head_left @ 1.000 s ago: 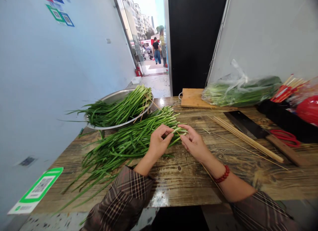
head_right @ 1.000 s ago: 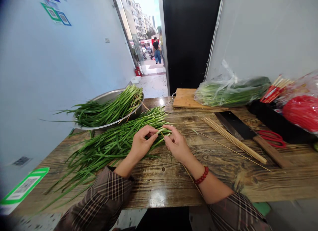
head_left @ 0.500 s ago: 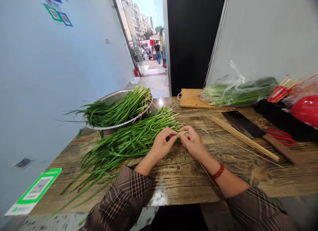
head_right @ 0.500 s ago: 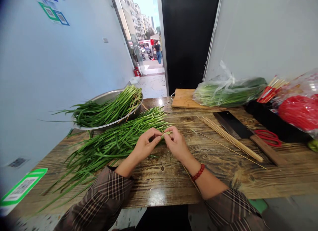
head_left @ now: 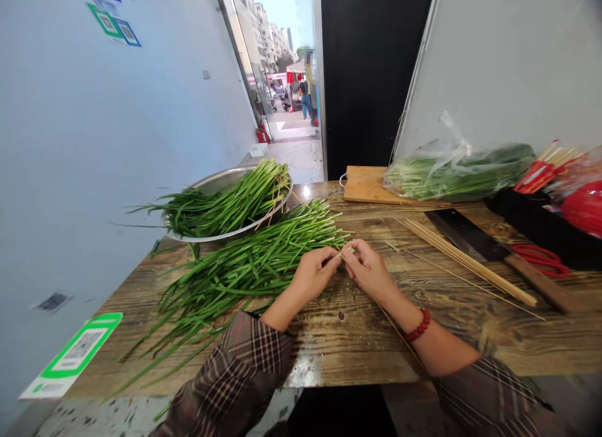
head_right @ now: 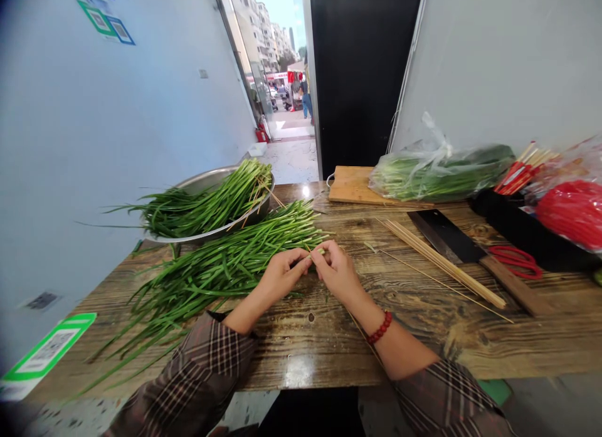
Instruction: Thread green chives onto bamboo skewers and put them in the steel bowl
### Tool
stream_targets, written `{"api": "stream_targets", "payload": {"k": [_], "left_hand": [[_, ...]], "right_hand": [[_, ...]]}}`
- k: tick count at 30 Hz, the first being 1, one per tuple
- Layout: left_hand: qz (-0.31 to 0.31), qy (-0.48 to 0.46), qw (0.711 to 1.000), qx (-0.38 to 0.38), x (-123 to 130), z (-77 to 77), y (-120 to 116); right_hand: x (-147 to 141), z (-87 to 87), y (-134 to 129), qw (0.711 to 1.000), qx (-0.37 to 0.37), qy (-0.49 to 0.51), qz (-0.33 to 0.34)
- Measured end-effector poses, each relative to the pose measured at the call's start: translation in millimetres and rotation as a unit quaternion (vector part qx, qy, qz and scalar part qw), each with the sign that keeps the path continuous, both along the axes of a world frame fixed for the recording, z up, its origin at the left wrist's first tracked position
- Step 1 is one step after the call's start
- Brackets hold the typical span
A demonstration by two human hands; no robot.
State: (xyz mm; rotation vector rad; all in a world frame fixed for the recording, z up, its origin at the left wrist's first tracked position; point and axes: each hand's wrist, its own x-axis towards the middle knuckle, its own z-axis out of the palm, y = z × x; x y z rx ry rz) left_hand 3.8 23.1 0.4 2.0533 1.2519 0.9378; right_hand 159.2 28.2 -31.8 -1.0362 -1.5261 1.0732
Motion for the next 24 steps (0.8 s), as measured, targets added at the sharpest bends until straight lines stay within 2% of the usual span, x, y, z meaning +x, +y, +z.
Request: {"api": "stream_targets", "payload": {"k": [8, 11, 14, 19, 24], "left_hand": [[-0.017, 0.017, 0.999, 0.023, 7.1, -13.4, 0.8], [-0.029, 0.023, 0.999, 0.024, 8.8, -11.9, 0.9], [-0.041, -0.009, 0.999, 0.021, 3.2, -7.0, 4.6], [0.039, -0.083, 0.994, 0.058, -12.1, -5.7, 16.5], [0.003, 0.005, 0.992, 0.126, -14.1, -13.9, 23.0]], "right_hand": [[0.4, -3.5, 0.1, 0.999, 0.007, -0.035, -0.035], [0.5, -0.9, 0.4, 0.999, 0.002, -0.032, -0.030], [5.3, 3.3, 4.6, 1.000, -0.007, -0.003, -0.021], [26.7, 7.5, 20.6, 0.996, -0.054, 0.067, -0.032], [42.0, 14.5, 24.3, 0.994, -0.081, 0.061, -0.037]]}}
